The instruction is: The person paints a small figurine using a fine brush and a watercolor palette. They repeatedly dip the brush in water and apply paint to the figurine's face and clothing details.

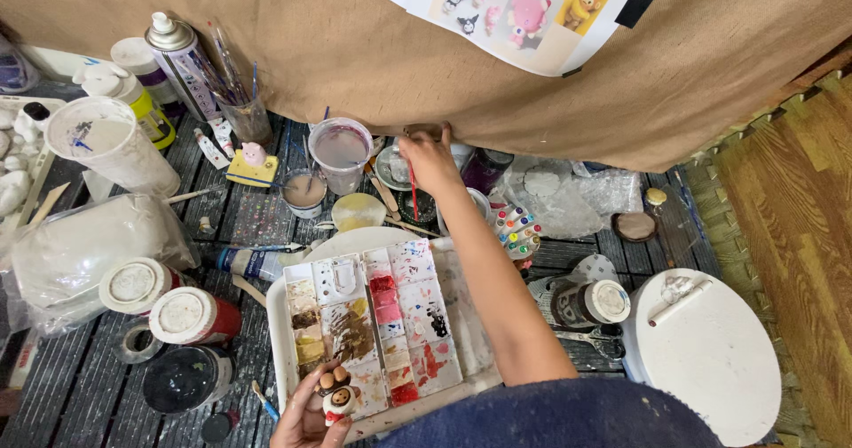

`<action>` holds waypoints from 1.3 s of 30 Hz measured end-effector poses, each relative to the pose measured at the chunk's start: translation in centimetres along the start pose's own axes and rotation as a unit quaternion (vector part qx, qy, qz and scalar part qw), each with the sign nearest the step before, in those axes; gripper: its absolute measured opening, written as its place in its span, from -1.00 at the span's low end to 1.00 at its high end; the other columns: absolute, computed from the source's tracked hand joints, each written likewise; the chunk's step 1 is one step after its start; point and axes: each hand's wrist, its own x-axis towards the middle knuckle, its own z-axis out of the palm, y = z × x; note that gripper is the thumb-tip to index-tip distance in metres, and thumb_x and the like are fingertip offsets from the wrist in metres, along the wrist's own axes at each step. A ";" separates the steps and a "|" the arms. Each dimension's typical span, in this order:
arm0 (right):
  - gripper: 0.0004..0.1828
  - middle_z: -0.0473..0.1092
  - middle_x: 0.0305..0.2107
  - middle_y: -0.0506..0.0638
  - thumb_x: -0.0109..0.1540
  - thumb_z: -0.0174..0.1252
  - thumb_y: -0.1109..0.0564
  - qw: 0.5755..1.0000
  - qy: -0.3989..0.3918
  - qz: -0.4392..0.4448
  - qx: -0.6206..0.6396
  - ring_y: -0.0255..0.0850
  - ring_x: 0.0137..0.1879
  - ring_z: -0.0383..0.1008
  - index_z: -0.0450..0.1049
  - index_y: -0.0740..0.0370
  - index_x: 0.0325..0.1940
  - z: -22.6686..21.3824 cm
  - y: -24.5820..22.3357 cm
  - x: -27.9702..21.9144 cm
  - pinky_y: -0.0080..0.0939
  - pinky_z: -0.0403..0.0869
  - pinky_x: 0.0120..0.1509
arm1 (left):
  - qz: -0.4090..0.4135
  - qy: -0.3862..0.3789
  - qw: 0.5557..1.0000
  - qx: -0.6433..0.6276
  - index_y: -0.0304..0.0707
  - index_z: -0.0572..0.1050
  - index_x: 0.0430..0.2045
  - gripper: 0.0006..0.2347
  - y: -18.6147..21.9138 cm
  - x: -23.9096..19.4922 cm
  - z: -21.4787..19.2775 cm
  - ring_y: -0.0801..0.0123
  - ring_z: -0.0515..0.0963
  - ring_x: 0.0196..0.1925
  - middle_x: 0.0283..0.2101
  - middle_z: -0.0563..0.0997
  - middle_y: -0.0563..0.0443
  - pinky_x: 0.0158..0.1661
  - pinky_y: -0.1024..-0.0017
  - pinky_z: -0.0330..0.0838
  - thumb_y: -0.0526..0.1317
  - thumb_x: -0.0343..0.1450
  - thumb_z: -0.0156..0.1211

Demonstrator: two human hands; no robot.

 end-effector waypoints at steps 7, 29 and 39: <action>-0.65 0.53 -0.01 0.07 0.25 0.00 0.28 0.994 0.064 -0.017 -0.090 0.03 0.48 0.19 0.42 0.24 0.13 0.2 0.6 -0.3 0.62 -0.19 0.50 | -0.016 -0.002 1.000 0.018 -0.47 0.18 0.33 -0.35 0.0 0.1 0.1 -0.16 0.48 0.30 0.35 0.30 -0.54 0.18 -0.02 0.48 -0.56 0.29 0.27; -0.73 0.49 -0.21 0.19 0.36 0.04 0.18 0.992 -0.054 -0.075 0.089 0.13 -0.03 0.53 0.25 0.33 0.10 -11.8 -14.2 -12.8 0.25 0.31 0.29 | 0.060 -0.014 0.998 0.017 -0.46 0.39 0.25 -0.41 6.5 2.9 7.9 0.06 0.36 0.48 0.45 0.37 -0.23 0.38 0.10 0.28 -0.08 0.37 0.39; -0.45 0.42 0.19 0.38 0.21 0.07 0.28 0.977 -0.043 -0.205 0.042 0.11 0.26 0.48 0.19 0.38 0.29 -15.3 -18.7 -20.4 0.14 0.44 0.27 | -0.116 0.000 0.993 -0.018 -0.48 0.41 0.20 -0.41 5.1 1.8 8.9 0.08 0.61 0.12 0.12 0.61 -0.32 -0.07 0.05 0.47 -0.33 0.24 0.45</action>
